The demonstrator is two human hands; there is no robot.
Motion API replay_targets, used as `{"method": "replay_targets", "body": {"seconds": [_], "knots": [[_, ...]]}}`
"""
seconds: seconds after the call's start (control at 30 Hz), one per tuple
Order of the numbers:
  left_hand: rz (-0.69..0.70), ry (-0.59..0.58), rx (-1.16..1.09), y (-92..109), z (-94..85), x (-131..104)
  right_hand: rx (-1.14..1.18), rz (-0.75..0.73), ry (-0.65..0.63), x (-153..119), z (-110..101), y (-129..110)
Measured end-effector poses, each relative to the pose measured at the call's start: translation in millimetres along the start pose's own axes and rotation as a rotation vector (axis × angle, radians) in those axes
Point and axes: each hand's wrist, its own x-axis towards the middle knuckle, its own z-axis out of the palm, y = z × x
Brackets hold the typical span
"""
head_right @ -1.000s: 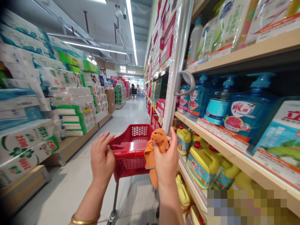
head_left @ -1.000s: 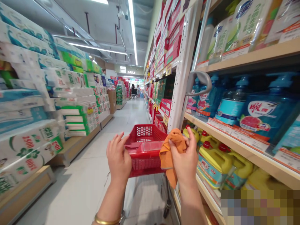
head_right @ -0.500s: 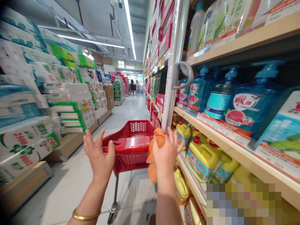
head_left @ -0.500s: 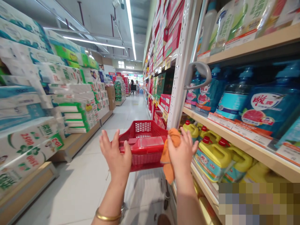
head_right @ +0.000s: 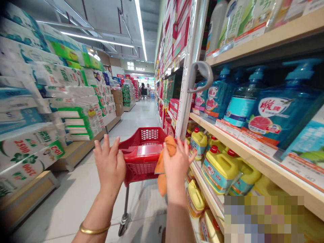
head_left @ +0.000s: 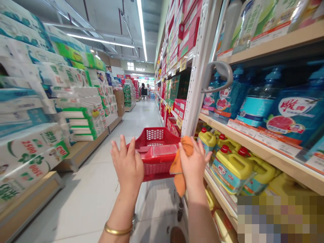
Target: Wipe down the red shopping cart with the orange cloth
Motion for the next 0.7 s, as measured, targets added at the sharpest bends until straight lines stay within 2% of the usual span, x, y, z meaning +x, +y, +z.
{"method": "replay_targets", "body": {"seconds": [0.07, 0.1, 0.17, 0.23, 0.3, 0.33, 0.4, 0.47, 0.53, 0.6, 0.7], "knots": [[-0.001, -0.004, 0.008, 2.4, -1.1, -1.3, -0.035, 0.060, 0.079, 3.9, -1.5, 6.0], [-0.002, -0.006, 0.014, 2.8, -1.6, -1.8, -0.027, 0.043, 0.077, 1.0, -1.1, -1.1], [-0.002, -0.010, 0.024, 1.5, -2.3, -2.0, 0.030, -0.081, -0.017, -12.1, 2.0, -30.4], [-0.002, -0.017, 0.027, -2.4, -2.5, -1.2, 0.094, -0.260, -0.166, -25.9, 5.7, -62.8], [-0.004, -0.027, 0.031, -6.3, -2.5, -0.1, 0.122, -0.347, -0.236, -31.2, 6.9, -76.4], [-0.007, -0.030, 0.035, -7.3, -2.6, 0.1, 0.117, -0.344, -0.233, -29.4, 6.0, -72.2], [-0.022, -0.038, 0.045, -6.4, -3.2, -0.3, 0.064, -0.248, -0.157, -18.5, 2.0, -44.6], [-0.045, -0.047, 0.044, -1.6, -4.2, -1.3, -0.022, -0.060, 0.002, -3.1, -3.1, -8.0], [-0.061, -0.045, 0.030, 4.1, -5.2, -2.0, -0.069, 0.103, 0.119, 7.3, -6.2, 14.3], [-0.057, -0.025, 0.009, 6.9, -5.5, -2.3, -0.062, 0.105, 0.119, 4.6, -5.5, 8.9], [-0.029, 0.009, -0.013, 2.4, -4.2, -1.8, -0.010, -0.153, -0.036, -18.1, 1.4, -37.7]]}}
